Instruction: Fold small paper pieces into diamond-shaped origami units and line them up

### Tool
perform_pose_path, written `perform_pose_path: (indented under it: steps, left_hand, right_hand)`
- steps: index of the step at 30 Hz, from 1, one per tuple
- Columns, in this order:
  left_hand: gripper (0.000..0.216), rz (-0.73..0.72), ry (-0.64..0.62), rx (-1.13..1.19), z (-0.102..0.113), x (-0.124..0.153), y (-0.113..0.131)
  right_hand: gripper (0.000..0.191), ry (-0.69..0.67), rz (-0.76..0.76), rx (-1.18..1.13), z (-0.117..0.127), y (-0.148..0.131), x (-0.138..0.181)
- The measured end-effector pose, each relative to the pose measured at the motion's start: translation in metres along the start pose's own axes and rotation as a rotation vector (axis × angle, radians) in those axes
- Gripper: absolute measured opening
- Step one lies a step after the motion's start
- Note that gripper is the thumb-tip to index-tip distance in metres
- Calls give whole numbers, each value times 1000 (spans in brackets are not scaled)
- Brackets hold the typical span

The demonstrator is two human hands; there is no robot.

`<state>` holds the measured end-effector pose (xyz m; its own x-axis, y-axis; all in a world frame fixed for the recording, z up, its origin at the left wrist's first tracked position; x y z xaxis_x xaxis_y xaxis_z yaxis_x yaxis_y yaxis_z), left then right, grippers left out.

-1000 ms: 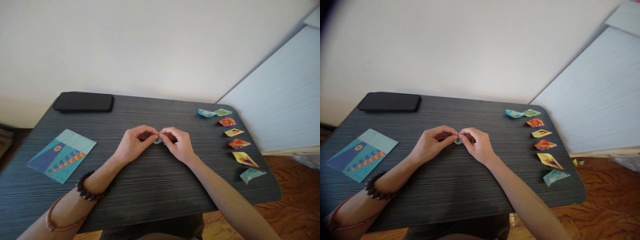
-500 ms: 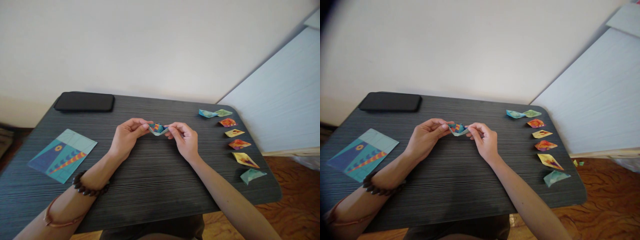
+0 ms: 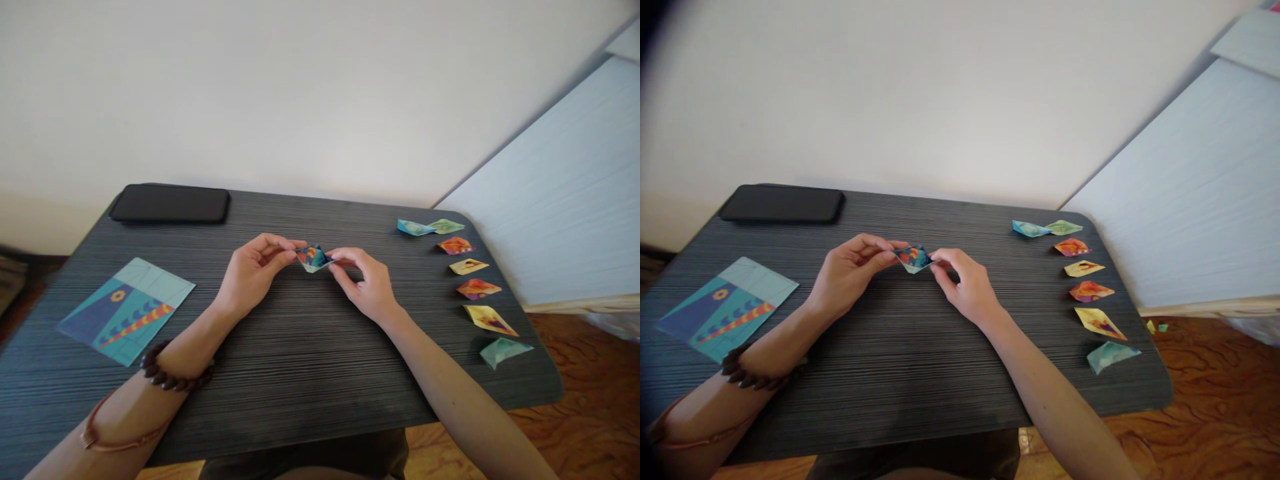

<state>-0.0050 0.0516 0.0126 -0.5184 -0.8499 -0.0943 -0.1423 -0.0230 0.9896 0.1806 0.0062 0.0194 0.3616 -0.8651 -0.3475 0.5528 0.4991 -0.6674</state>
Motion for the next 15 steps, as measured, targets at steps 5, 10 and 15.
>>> perform_pose_path:
  steps: [5, 10, 15]
  left_hand:
    - [10, -2, -73, -91, -3, 1, 3]
    - [15, 28, -82, -115, -4, 2, 4]
    - [15, 32, -119, -105, -5, 1, 2]
  right_hand:
    - [13, -104, 57, 222, -2, -4, -2]
    - [14, -148, 31, 331, -3, -6, -2]
    - [19, -181, -9, 355, -5, -3, 0]
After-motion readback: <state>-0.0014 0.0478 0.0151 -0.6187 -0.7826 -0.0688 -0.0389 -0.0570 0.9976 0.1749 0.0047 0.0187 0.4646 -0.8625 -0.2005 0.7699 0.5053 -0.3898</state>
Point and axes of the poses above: each hand's wrist, its own x-axis away from the middle knuckle, its own z-axis out of the back of the hand, y = z × x, the point moved 4 cm from there along -x, towards the middle knuckle, and after that the axes turned 14 degrees about -y, right-handed, at the moved point
